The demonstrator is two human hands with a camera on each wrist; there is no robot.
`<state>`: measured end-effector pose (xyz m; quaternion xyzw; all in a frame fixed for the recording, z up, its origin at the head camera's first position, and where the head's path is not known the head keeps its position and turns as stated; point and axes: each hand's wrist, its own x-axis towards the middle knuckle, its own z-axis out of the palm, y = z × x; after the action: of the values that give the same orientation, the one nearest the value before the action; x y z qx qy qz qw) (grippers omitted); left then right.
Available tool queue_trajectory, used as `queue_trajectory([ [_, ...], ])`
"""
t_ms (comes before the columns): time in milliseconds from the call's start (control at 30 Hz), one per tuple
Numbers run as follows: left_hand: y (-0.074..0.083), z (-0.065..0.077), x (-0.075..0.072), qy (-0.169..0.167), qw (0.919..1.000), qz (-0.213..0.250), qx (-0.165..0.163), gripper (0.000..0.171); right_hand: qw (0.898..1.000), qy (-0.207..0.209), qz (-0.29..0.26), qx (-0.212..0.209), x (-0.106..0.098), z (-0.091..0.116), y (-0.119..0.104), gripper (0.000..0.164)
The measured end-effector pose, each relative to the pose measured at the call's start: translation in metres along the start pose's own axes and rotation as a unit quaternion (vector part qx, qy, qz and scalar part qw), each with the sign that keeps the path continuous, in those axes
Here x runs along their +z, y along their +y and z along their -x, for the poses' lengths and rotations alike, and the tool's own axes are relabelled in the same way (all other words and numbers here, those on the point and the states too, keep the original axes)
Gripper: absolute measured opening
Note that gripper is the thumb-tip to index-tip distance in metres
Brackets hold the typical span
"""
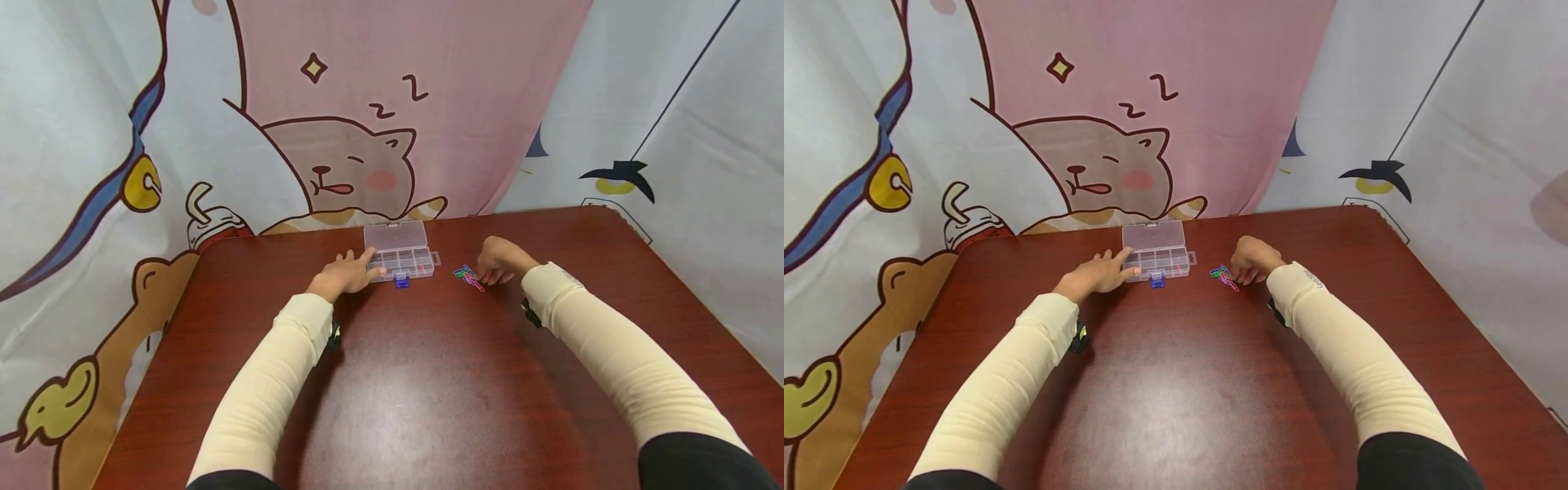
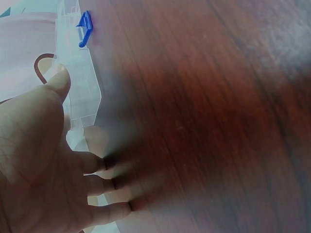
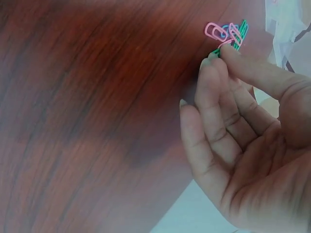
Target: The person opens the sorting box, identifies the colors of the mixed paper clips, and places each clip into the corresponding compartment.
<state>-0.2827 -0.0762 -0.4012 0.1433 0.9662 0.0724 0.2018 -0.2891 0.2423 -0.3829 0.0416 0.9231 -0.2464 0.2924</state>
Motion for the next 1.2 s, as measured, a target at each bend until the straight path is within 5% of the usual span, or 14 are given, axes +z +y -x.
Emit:
queue_trajectory([
  [300,0.0,0.0,0.0,0.006,0.9999,-0.009,-0.002,0.069,1.0,-0.014,0.008,0.001,0.001,-0.003,0.0,0.015],
  [600,0.001,-0.001,-0.001,0.007,0.9999,-0.012,0.002,0.069,0.991,-0.072,-0.113,0.023,-0.008,-0.007,0.015,0.022],
  [867,0.0,0.001,-0.002,0.007,1.0,-0.006,-0.001,0.069,0.96,-0.087,-0.267,0.018,-0.018,-0.013,0.017,0.03],
  [1200,0.0,-0.001,0.0,0.01,0.9999,-0.006,0.002,0.069,0.917,-0.1,-0.386,-0.007,-0.028,-0.016,0.01,0.009],
])
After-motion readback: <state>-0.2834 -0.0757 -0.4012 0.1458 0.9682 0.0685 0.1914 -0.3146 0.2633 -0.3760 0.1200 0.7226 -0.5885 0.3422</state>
